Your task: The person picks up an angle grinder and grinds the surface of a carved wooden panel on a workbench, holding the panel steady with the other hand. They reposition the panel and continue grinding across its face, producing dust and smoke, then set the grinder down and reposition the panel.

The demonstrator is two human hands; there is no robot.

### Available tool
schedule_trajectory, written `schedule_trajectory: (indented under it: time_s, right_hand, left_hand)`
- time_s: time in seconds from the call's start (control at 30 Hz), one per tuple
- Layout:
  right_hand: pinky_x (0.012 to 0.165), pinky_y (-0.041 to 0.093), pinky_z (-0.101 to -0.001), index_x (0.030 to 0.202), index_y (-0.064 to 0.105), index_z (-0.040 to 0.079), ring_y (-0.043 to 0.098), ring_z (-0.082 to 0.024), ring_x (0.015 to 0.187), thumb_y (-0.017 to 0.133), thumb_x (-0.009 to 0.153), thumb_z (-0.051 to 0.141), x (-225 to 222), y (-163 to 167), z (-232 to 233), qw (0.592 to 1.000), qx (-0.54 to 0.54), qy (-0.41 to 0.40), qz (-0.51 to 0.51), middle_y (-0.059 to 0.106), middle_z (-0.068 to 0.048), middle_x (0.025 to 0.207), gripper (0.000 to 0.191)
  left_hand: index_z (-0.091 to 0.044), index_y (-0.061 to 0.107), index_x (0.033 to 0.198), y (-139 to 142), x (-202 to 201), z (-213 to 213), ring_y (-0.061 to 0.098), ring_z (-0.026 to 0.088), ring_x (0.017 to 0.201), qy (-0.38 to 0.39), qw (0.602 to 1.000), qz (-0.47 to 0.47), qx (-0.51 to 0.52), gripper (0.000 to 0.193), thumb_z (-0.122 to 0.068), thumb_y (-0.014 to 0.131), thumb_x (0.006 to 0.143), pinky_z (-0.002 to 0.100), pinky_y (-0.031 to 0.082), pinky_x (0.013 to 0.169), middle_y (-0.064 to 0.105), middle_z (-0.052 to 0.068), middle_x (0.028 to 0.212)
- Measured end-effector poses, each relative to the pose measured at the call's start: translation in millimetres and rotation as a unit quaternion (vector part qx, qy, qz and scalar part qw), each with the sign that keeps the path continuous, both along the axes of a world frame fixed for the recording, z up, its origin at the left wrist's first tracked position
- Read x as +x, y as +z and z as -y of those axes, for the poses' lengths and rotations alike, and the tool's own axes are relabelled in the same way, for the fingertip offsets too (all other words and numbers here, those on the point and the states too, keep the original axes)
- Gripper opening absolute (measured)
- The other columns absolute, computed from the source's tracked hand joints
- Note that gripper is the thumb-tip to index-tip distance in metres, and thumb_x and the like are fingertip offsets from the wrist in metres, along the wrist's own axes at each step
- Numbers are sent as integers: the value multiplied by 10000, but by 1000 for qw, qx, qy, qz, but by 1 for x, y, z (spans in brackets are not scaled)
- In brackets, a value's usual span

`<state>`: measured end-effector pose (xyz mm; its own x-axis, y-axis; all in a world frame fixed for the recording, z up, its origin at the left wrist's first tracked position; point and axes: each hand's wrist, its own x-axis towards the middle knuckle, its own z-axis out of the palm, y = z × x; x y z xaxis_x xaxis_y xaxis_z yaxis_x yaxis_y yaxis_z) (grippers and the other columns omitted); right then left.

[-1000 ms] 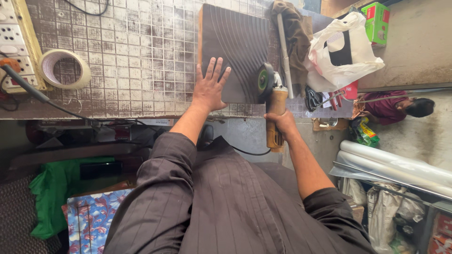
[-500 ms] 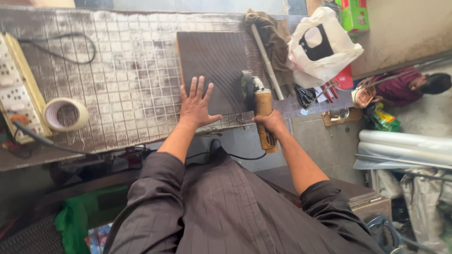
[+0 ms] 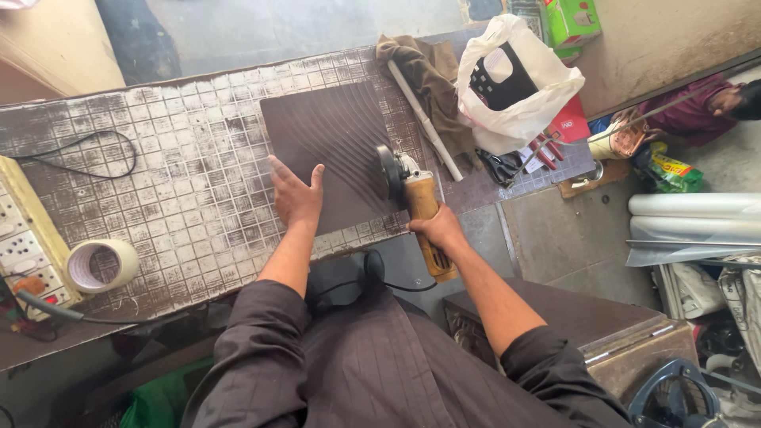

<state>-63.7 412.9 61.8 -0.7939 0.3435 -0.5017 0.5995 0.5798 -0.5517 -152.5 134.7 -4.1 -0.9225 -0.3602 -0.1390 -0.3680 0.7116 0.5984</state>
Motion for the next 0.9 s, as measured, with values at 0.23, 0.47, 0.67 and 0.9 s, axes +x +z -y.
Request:
schedule_trajectory:
  time_s: [0.23, 0.47, 0.67, 0.9]
  right_hand:
    - [794, 593, -375, 1116, 672, -7, 762, -243, 860, 917, 600, 275, -7, -4, -1, 1000, -1, -1, 12, 772, -151, 958, 637]
    - [808, 583, -371, 1110, 680, 13, 750, -232, 867, 897, 619, 275, -7, 2, 4, 999, 0, 2, 33, 771, -135, 966, 597]
    - [819, 581, -378, 1123, 673, 18, 747, -231, 874, 884, 629, 280, -11, 9, 10, 999, 9, -6, 41, 768, -128, 974, 598]
    - [818, 572, -380, 1125, 670, 22, 737, -231, 873, 880, 624, 277, -13, 4, 8, 999, 20, 21, 24, 760, -121, 969, 601]
  left_hand:
    - [44, 152, 1575, -10, -3, 2, 625, 451, 1185, -14, 1000, 1, -20, 1113, -716, 631, 918, 473, 577, 884, 455, 305, 1488]
    - [59, 130, 1575, -24, -1, 3, 582, 439, 1267, -21, 1000, -9, -6, 1131, -715, 626, 917, 457, 572, 934, 435, 290, 1505]
    - [77, 128, 1570, -26, -2, 5, 574, 431, 1277, -26, 999, -23, 5, 1154, -713, 642, 903, 438, 563, 956, 422, 310, 1506]
    - [84, 137, 1561, -31, -4, 5, 552, 424, 1311, -24, 999, -36, 9, 1150, -709, 644, 900, 430, 547, 987, 412, 313, 1514]
